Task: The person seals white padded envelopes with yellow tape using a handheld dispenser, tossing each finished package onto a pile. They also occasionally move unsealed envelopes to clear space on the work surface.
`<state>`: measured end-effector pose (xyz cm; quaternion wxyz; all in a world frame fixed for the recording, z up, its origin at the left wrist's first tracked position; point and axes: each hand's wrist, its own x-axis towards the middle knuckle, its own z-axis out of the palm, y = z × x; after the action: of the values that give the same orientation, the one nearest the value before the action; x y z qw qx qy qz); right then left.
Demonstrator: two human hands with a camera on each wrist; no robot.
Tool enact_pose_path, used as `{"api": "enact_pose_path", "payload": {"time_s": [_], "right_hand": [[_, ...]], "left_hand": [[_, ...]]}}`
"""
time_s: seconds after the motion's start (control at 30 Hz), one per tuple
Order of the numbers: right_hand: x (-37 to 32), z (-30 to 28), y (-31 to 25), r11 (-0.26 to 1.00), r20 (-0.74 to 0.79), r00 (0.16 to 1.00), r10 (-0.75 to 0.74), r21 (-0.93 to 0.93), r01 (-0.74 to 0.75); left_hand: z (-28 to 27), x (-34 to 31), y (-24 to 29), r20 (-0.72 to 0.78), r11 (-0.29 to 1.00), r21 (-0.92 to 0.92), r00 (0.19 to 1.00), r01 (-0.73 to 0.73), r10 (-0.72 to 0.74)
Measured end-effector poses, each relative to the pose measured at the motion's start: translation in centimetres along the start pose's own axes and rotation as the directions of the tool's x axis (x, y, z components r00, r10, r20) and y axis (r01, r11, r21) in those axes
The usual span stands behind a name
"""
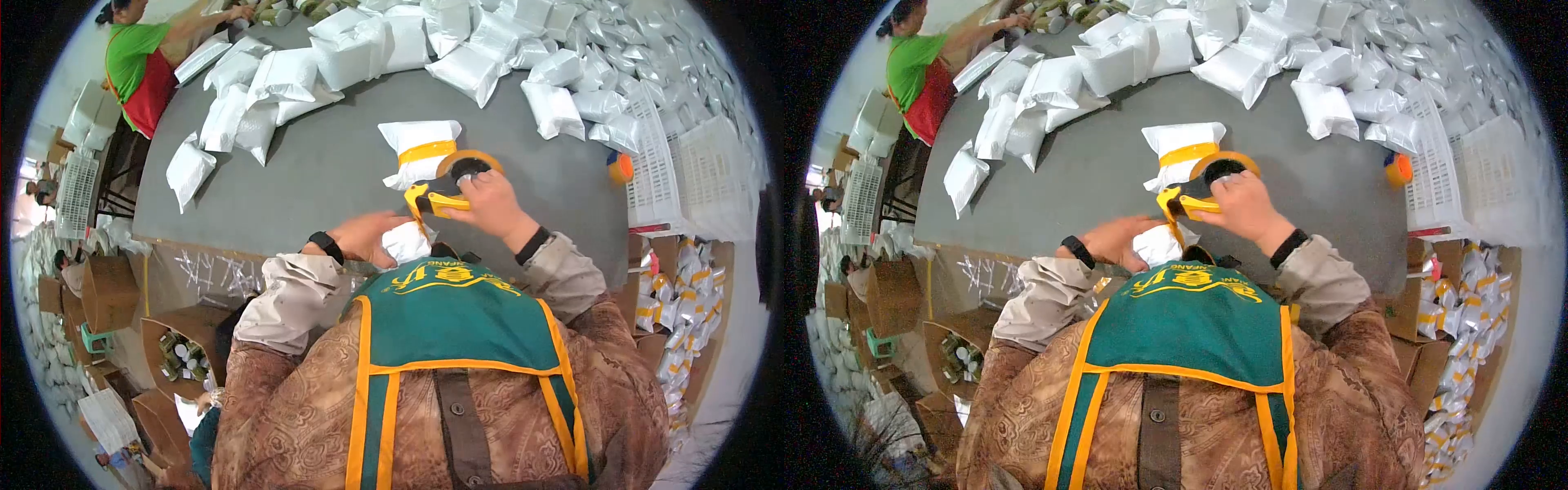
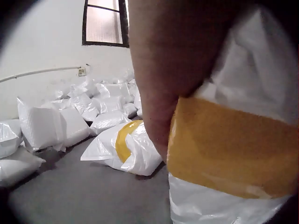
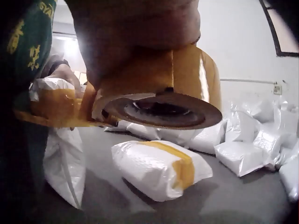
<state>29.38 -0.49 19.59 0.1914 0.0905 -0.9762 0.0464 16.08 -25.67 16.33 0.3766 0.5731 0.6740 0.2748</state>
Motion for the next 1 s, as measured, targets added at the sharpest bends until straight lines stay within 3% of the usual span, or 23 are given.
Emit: {"api": "enact_pose_path", "payload": {"time_s": [0.17,0.4,0.5,0.6,0.67,0.73,0.83,0.93,1.0], "right_hand": [[0.3,2.8,-1.2,0.966,0.133,0.959,0.250,0.033,-0.256],[2.0,2.6,-1.1,0.878,0.441,0.782,0.441,-0.030,-0.478],[1.4,3.6,-0.3,0.871,0.441,0.779,0.446,-0.011,-0.492],[-0.1,2.6,0.8,0.992,0.223,0.967,0.125,-0.004,-0.127],[0.0,1.0,2.4,0.989,0.005,0.992,-0.128,-0.077,0.128],[0.3,0.5,4.0,0.972,0.008,0.975,-0.222,-0.073,0.222],[0.4,2.0,3.2,0.973,0.013,0.974,-0.225,-0.054,0.225],[0.6,3.4,0.9,1.000,0.083,0.996,-0.019,0.010,0.018],[1.1,4.0,-0.2,0.981,0.182,0.965,0.188,0.010,-0.193]], "left_hand": [[0.4,-0.1,-0.6,-0.041,0.999,-0.021,0.999,0.024,-0.025],[0.2,0.9,-0.7,-0.004,0.999,0.018,1.000,0.028,-0.027],[-0.3,1.5,0.3,0.077,0.998,0.055,0.996,0.030,-0.034],[-0.4,1.8,0.9,0.126,0.997,0.070,0.992,-0.020,0.011],[-0.1,1.9,0.0,0.121,0.996,0.010,0.989,-0.093,0.091],[-0.2,2.1,-0.1,0.137,0.993,0.025,0.984,-0.117,0.113],[0.0,1.9,0.4,0.140,0.995,0.069,0.989,-0.067,0.057],[0.3,1.0,0.4,0.060,0.997,0.077,0.998,-0.014,0.009],[0.5,0.4,0.3,-0.012,0.999,0.045,1.000,0.006,-0.006]]}}
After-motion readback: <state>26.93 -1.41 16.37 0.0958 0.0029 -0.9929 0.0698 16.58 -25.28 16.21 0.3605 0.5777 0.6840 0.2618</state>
